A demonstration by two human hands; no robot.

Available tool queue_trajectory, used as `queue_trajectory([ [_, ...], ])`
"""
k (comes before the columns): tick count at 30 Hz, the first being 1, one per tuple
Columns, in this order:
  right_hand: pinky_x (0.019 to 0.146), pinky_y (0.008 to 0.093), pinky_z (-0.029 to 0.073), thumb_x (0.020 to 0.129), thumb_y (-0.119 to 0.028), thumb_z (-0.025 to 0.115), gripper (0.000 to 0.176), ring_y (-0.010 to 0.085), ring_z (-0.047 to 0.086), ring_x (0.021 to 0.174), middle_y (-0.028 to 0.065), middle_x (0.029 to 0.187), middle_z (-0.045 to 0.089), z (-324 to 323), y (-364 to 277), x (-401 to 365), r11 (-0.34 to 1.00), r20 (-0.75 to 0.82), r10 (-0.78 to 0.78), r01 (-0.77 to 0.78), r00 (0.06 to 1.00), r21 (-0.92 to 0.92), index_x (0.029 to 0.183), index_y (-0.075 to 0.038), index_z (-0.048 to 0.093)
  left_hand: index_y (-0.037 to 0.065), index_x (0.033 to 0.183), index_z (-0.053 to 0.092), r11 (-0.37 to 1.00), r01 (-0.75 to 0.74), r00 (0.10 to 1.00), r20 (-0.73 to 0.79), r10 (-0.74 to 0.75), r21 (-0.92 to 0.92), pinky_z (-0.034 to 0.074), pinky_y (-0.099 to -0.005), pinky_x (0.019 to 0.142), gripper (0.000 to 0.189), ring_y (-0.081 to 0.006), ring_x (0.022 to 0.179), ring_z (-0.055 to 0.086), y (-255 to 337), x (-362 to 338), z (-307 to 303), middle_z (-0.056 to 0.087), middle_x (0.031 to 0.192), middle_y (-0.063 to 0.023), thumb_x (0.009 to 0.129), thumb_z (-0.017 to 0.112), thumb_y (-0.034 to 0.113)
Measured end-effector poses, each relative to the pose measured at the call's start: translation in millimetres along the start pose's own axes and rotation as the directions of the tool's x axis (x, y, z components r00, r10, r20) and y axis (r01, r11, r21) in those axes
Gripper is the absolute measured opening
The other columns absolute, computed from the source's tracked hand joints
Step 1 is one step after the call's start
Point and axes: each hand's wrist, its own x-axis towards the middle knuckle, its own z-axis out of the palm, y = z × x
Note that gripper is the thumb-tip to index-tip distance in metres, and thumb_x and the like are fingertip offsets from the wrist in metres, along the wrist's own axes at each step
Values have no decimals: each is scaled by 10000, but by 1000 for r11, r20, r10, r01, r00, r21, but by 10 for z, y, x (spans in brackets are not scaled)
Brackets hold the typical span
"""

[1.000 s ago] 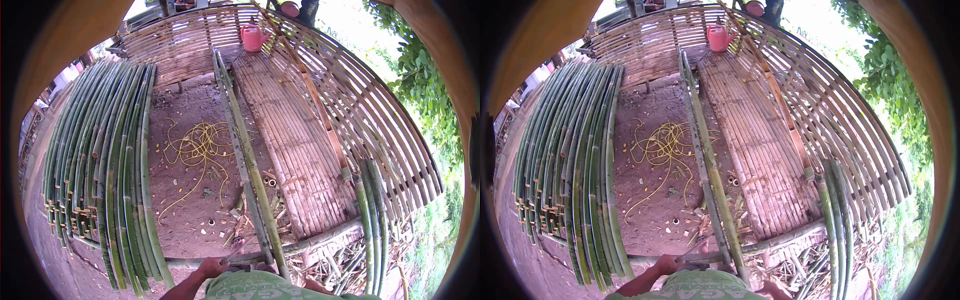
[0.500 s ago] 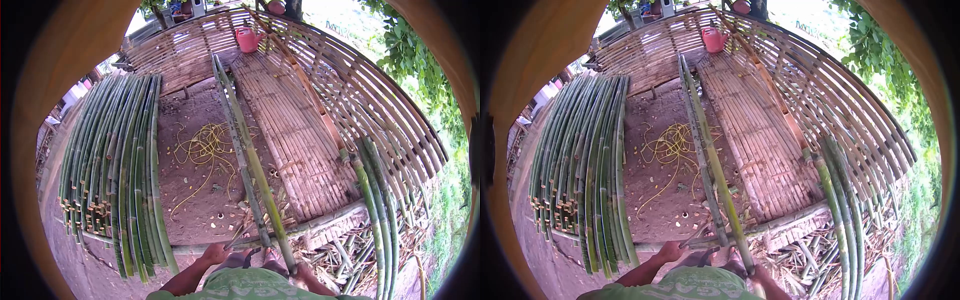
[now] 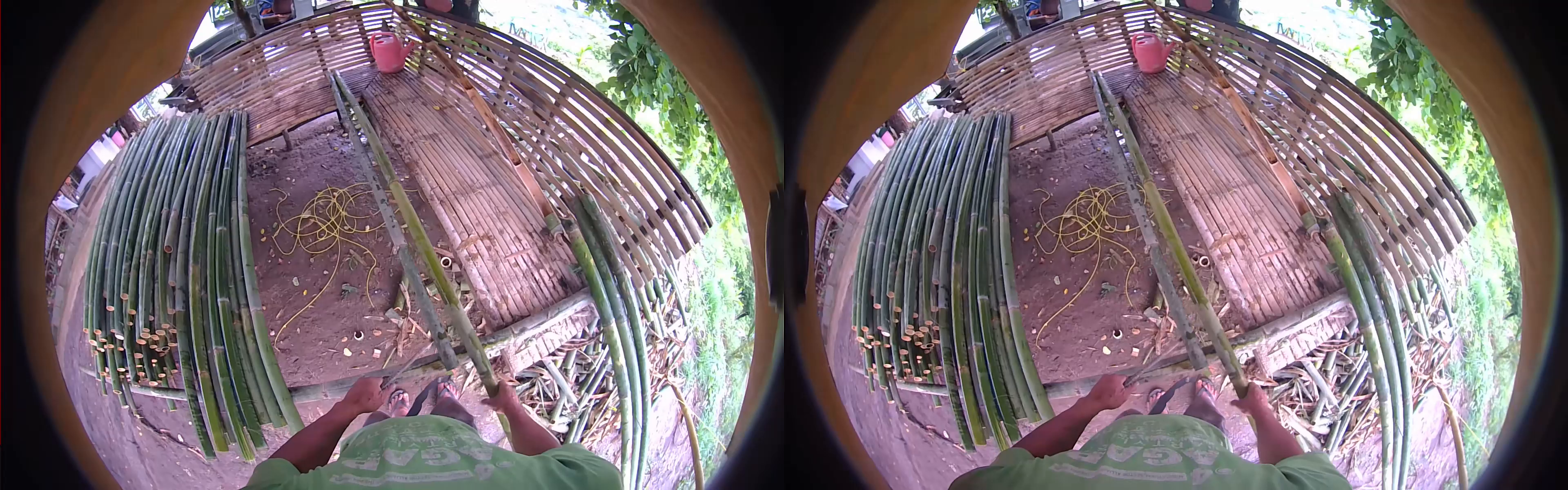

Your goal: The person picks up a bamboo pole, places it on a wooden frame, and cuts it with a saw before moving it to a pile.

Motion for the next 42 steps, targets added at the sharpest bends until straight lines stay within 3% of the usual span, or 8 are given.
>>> queue_trajectory([
  [3,842,416,488,606,-273,761,539,351,608,969,203,969,618,32,-235,-33,998,-117,36,-42,992,-51,1027,-7,555,-10,823,636,999,-39,999,24,39,1,483,-490,678,452,-438,774,611,-85,-54,-64,627,797,-263,860,561,434],
  [10,847,432,498,613,-282,802,814,351,628,994,211,1014,642,194,-384,296,966,-161,-49,6,986,-259,1254,2,390,18,910,653,982,-133,990,66,125,134,484,-484,689,376,-419,799,618,-546,147,-71,625,815,-260,842,598,384],
  [12,820,455,498,607,-333,825,878,351,633,979,198,1011,648,267,-285,372,994,-136,6,-20,991,-105,1291,-41,359,25,913,664,998,18,992,120,-25,60,497,-457,703,370,-403,822,633,-307,-23,-332,631,847,-256,827,615,382],
  [15,777,464,485,616,-456,792,688,353,623,944,186,1007,635,217,-435,199,1000,-193,18,-17,981,8,1109,-89,483,3,750,598,993,-102,995,7,102,56,430,-468,526,327,-424,590,564,-373,-401,-596,558,637,-255,832,630,318],
  [23,836,401,481,629,-642,712,761,310,620,961,178,1042,635,129,-441,260,988,-163,28,-3,986,152,1058,-23,606,1,687,498,978,-8,995,97,28,-209,335,-354,468,296,-158,481,368,-196,-875,-1012,377,511,-112,836,617,227],
  [27,863,401,476,696,-680,632,761,312,620,981,183,1030,649,50,-377,284,970,-100,43,-18,994,241,1082,-24,625,4,724,527,953,-178,980,41,193,-244,359,-366,473,258,-205,464,436,161,-321,-466,433,524,-141,858,600,212],
  [29,875,401,473,776,-667,556,702,325,623,990,210,1019,655,242,-283,354,983,-297,11,45,955,180,1089,-45,644,7,748,560,937,-247,963,48,266,-246,381,-388,473,268,-276,472,521,180,-99,-178,494,548,-177,879,597,238],
  [42,864,439,457,888,-515,426,541,362,611,973,223,1026,646,220,-268,294,963,-245,-4,69,970,260,1050,-51,653,-17,771,574,948,-239,953,137,271,-210,405,-423,478,342,-345,502,579,391,6,61,544,565,-198,901,590,299],
])
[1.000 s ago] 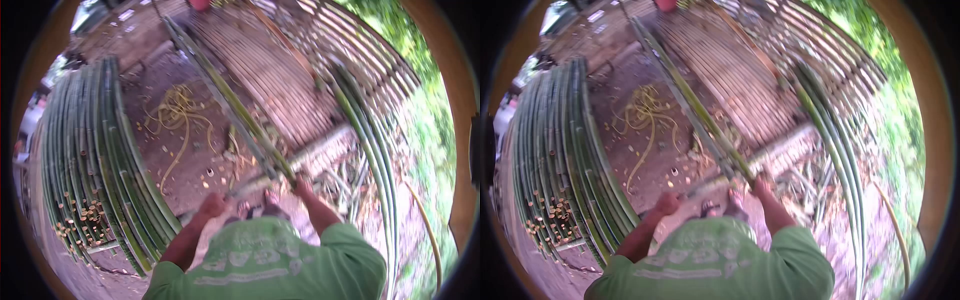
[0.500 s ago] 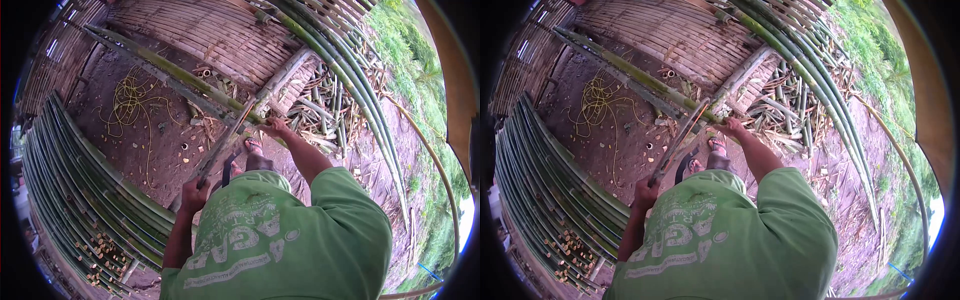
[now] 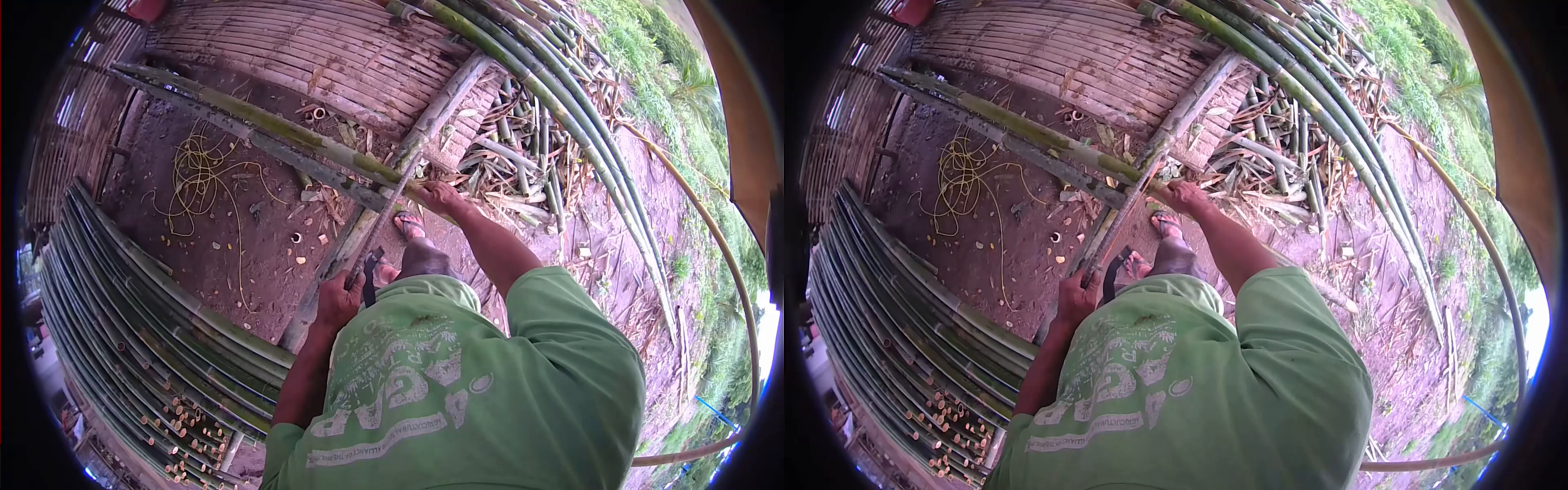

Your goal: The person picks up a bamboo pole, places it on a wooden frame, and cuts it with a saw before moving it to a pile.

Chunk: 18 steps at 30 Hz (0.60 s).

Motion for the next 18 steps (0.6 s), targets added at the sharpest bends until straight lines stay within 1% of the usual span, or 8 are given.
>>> queue_trajectory([
  [4,867,454,446,873,-585,363,630,371,605,975,225,1016,645,23,40,-28,999,13,40,-40,999,-37,1023,-48,656,-14,764,571,1000,11,999,30,-11,0,405,-423,479,347,-347,502,575,51,22,43,546,566,-198,903,587,303],
  [7,879,441,465,860,-598,376,646,363,598,1036,225,1096,629,52,-179,-109,984,104,170,-163,980,-67,1000,-42,674,-8,763,570,999,-1,999,39,0,32,402,-423,476,337,-350,503,574,21,-23,75,544,564,-196,902,588,299],
  [8,892,441,464,859,-604,363,667,366,599,1039,231,1108,624,99,-231,-170,980,84,191,-185,978,-80,1004,-31,673,-5,763,571,999,-10,999,39,8,52,401,-423,474,333,-352,504,573,-3,-51,75,543,564,-195,901,590,297],
  [9,900,448,462,857,-608,355,678,361,601,1041,234,1107,624,118,-295,-252,985,50,160,-155,986,-78,1007,-28,672,-4,762,571,998,-6,999,39,3,64,401,-424,473,328,-354,504,574,-1,-87,49,542,565,-198,898,593,293],
  [11,899,454,463,859,-606,354,670,354,602,1044,238,1097,625,238,-336,-312,976,78,216,-214,973,-29,1003,-34,673,-2,761,573,996,9,999,45,-13,85,402,-424,470,318,-357,506,575,33,-201,-30,541,569,-203,893,600,286],
  [14,879,455,474,861,-581,360,628,358,612,1019,226,1064,639,314,-462,-435,966,36,258,-257,965,-35,996,-55,676,-1,759,572,988,56,993,96,-70,143,415,-418,476,300,-359,522,590,19,-340,-163,543,576,-211,886,607,269],
  [17,861,457,482,859,-552,370,594,364,622,990,219,1028,650,248,-649,-570,957,86,289,-287,953,-40,998,-62,676,-7,773,573,978,95,982,142,-122,184,436,-435,509,271,-388,574,603,64,-391,-237,542,593,-232,880,589,242],
  [18,850,460,486,855,-531,386,577,369,629,964,217,988,659,231,-692,-603,954,57,299,-297,953,-32,973,-46,674,-8,776,575,979,68,987,133,-95,193,443,-445,525,260,-400,598,604,48,-303,-171,550,610,-239,877,579,231],
])
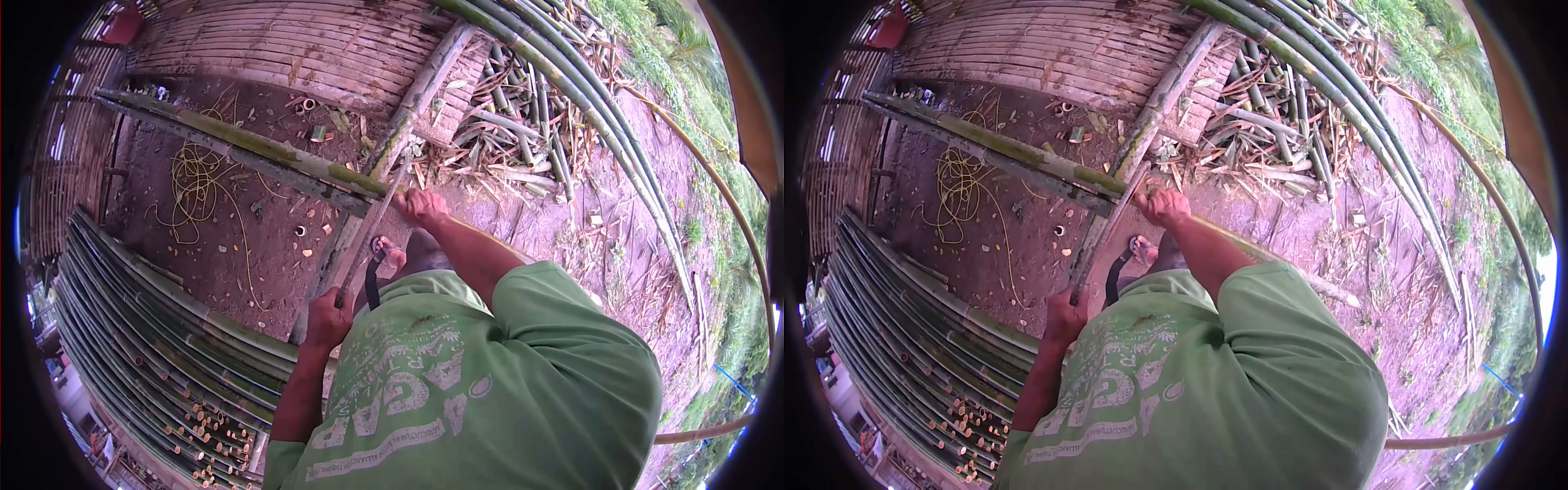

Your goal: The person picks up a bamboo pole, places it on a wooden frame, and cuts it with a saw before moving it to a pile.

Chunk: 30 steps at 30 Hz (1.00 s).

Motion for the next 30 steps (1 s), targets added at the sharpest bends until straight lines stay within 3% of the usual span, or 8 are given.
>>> queue_trajectory([
  [4,822,472,493,821,-568,460,562,384,628,961,227,995,650,136,101,72,1000,-52,-13,13,999,5,992,-65,645,-11,778,582,993,-116,991,-63,118,32,447,-463,555,256,-445,642,581,145,528,376,563,654,-258,891,534,214],
  [7,850,445,492,782,-481,585,485,340,628,991,192,1045,656,7,91,-42,991,5,-75,75,997,-109,1036,-72,642,-20,771,578,994,-111,992,-65,112,6,441,-464,558,272,-462,661,569,153,614,439,561,674,-269,894,519,215],
  [8,843,420,509,714,-315,692,381,321,641,979,174,1024,667,17,44,-39,995,-8,-27,26,1000,-101,1010,-77,662,-23,764,572,996,-91,994,-57,92,5,438,-463,555,274,-459,658,571,141,590,409,558,667,-267,892,520,214],
  [12,813,367,542,649,-107,679,337,283,666,953,155,992,683,41,93,189,990,119,8,9,993,-138,984,-73,691,-7,728,563,999,-15,1000,16,14,34,440,-457,527,261,-428,614,588,222,96,-16,549,619,-247,872,552,210],
  [16,810,405,533,722,-160,615,362,301,658,945,139,1008,673,165,148,256,991,94,-9,22,996,-134,1080,-108,630,-6,705,548,992,84,994,60,-89,90,427,-453,505,262,-420,576,578,187,-172,-166,533,581,-233,864,561,201],
  [22,807,414,532,738,-146,604,341,304,656,952,141,1021,666,102,150,266,991,99,-8,21,995,-132,1077,-110,621,-4,682,534,998,-61,994,-93,60,-4,418,-454,500,266,-404,563,581,188,472,405,521,560,-220,851,572,199],
  [27,793,420,535,741,-123,603,310,318,656,946,156,1003,665,74,90,185,989,91,-1,14,996,-147,1049,-96,620,2,673,532,980,185,980,54,-189,65,408,-470,514,272,-402,549,570,332,-260,-255,513,552,-217,849,575,205],
  [30,792,419,537,738,-113,604,318,325,655,948,163,1002,664,16,81,187,990,128,-15,32,992,-134,1054,-79,616,7,689,554,987,143,987,58,-147,73,427,-467,522,271,-412,570,579,311,-74,-165,529,572,-228,853,568,223],
])
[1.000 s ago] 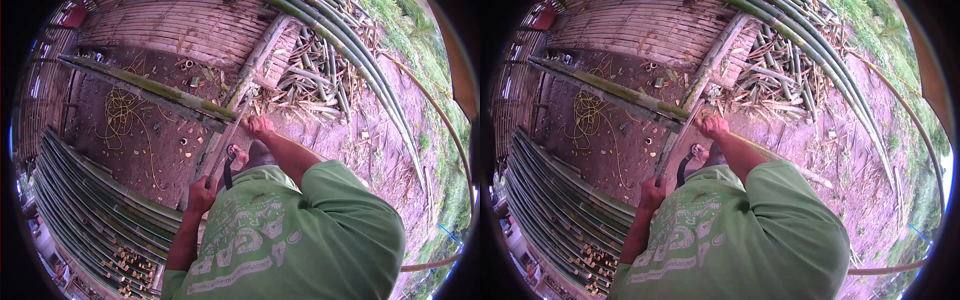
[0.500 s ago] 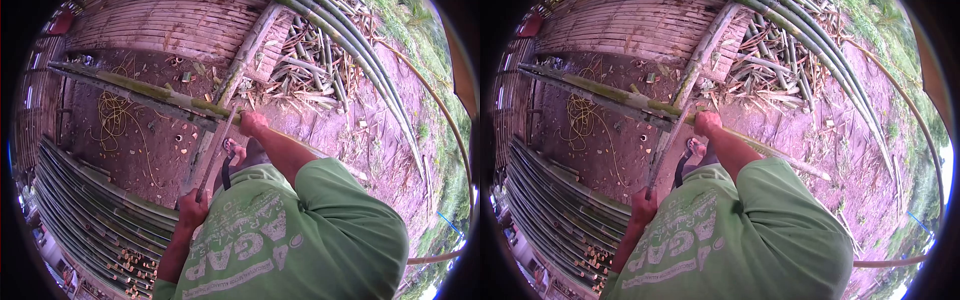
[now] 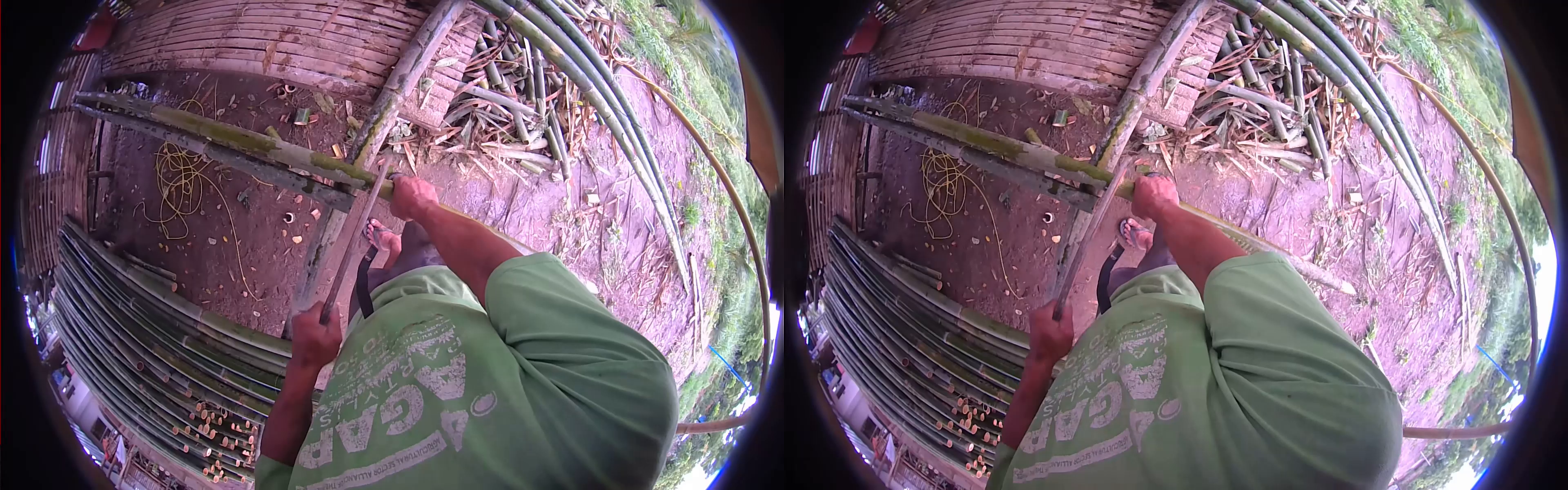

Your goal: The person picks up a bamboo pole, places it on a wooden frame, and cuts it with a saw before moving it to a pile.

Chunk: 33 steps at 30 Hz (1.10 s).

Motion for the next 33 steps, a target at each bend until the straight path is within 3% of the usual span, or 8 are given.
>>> queue_trajectory([
  [5,803,413,539,734,-106,605,296,316,654,957,163,1022,660,88,-4,-21,999,-64,36,-37,997,-18,1023,-47,630,5,738,598,975,-221,969,-117,218,-9,465,-450,540,292,-434,627,592,304,1039,581,558,620,-251,862,548,265],
  [12,846,411,527,745,-97,590,290,302,632,1011,145,1065,643,176,24,85,996,-39,68,-65,997,66,1028,-50,633,-5,715,568,1000,2,999,40,-3,26,456,-499,571,253,-448,621,585,193,120,-18,550,597,-246,858,544,202],
  [16,870,412,515,764,-108,577,315,301,615,1041,140,1103,626,380,68,201,1000,-31,21,-21,999,18,1076,-89,620,-16,689,546,982,-186,980,-84,182,-32,451,-504,570,283,-449,598,573,424,1219,562,540,575,-244,863,540,206],
  [18,905,401,499,777,-121,567,340,279,557,1143,138,1165,598,55,-23,44,994,78,97,-100,992,33,1114,-103,607,-16,690,548,986,-169,983,-73,167,-12,451,-497,567,280,-446,599,576,243,920,459,539,577,-248,863,542,205],
  [22,894,383,509,761,-127,574,361,281,587,1101,146,1200,580,226,54,145,1000,-86,13,-13,996,9,1119,-99,611,-15,688,552,999,49,998,46,-50,22,445,-476,549,270,-435,599,579,280,71,-102,543,595,-250,853,560,200],
  [24,882,382,514,756,-132,573,371,287,608,1063,144,1185,591,145,48,134,1000,-12,16,-16,1000,-23,1123,-94,607,-14,690,556,997,81,995,56,-82,15,443,-467,543,262,-429,599,581,274,18,-119,546,606,-250,847,568,196],
  [29,856,398,520,747,-134,572,372,303,630,1022,139,1098,638,33,21,137,998,2,63,-63,998,5,1114,-85,609,-13,735,581,991,-130,990,-50,131,14,462,-469,559,218,-423,631,597,179,571,126,568,627,-239,834,583,181],
  [33,874,396,515,737,-123,602,341,295,621,1047,144,1113,636,39,-105,32,998,-47,60,-60,997,-3,1072,-65,638,-13,805,601,997,-83,996,15,83,-5,477,-472,579,192,-427,656,604,345,82,-104,586,645,-231,828,586,177],
])
